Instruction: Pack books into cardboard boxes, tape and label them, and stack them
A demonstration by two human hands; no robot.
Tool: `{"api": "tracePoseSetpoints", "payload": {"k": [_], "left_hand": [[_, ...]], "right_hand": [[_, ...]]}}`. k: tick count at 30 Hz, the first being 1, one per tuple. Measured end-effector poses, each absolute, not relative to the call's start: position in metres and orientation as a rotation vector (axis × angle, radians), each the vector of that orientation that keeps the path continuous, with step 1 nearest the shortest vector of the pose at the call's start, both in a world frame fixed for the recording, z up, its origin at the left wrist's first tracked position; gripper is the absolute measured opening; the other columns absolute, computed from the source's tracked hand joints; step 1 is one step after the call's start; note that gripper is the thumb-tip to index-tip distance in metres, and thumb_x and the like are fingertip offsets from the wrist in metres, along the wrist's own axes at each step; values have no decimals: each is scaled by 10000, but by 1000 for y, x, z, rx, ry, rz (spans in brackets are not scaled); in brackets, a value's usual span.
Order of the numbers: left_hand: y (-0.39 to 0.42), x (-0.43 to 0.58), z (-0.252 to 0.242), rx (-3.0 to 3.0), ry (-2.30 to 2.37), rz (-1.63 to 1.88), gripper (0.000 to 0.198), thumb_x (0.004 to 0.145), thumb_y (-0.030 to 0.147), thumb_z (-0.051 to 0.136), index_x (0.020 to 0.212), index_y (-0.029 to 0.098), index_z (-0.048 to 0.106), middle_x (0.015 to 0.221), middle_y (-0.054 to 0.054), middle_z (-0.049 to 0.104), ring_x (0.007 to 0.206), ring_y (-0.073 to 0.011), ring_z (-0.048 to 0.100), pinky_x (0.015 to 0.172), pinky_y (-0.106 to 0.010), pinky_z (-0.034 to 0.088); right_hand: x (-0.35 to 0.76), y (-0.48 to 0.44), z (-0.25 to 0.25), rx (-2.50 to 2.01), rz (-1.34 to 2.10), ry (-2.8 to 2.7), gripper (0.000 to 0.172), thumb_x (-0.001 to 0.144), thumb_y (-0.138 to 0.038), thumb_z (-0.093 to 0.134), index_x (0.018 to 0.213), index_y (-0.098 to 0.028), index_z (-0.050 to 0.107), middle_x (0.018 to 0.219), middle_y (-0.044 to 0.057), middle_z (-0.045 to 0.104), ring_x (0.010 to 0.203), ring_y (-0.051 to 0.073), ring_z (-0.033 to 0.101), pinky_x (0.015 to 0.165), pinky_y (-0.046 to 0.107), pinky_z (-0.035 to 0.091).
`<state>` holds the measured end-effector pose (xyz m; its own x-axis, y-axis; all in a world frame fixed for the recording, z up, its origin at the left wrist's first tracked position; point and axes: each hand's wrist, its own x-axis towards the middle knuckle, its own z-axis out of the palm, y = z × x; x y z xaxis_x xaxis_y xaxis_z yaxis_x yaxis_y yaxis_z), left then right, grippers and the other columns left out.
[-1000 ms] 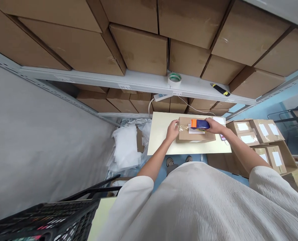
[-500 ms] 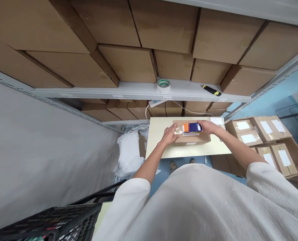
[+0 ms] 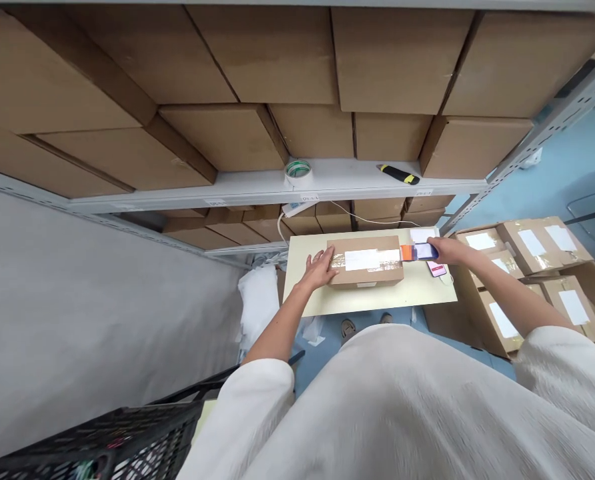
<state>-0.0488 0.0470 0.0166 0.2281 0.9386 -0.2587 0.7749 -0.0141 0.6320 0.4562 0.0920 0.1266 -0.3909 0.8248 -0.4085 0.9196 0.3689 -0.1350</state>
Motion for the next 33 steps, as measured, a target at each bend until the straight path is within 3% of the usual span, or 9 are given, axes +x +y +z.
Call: {"api": "tracePoseSetpoints", "payload": {"k": [6,12,19,26,33], "left_hand": [[48,-45,26,1855,1628,213,989,839,346,770,1738,317,358,1791,-158,439,1678,-437,343,1374,-690,94],[52,-38,33,1846,1674,97,1059,825,345,780,1763,310,290,1816,-165,391,1656,-462,374,1356,-699,173],[52,-33,36,1815,1693,93,1055,813,325,796,1752,305,315,1831,-168,357,1644,-501,391,1346,-715,191],[54,-34,34,1797,1712,131,1075,769,325,832,1732,308,356,1824,-159,376,1611,-498,450,1339,-663,267],[54,-35,32,1782,1657,153,1117,790,342,808,1772,227,290,1849,-160,318,1631,-452,443,1326,-534,385]], "right_hand": [[535,81,103,1664,-564,2356,289,840,-315,802,1068,-249,636,1024,113,785,856,275,713,678,324,455],[541,84,79,1668,-612,2419,305,798,-252,803,1031,-240,606,1053,110,765,870,261,695,725,311,462],[551,93,76,1606,-632,2498,249,831,-212,741,1043,-234,613,1042,124,750,913,281,695,751,321,473],[522,95,53,1638,-619,2305,429,802,-197,814,1204,-225,666,1191,163,766,1005,318,730,787,343,508],[462,94,48,1531,-482,2210,511,887,-123,732,1382,-194,631,1316,234,733,1172,347,715,889,393,555]]}}
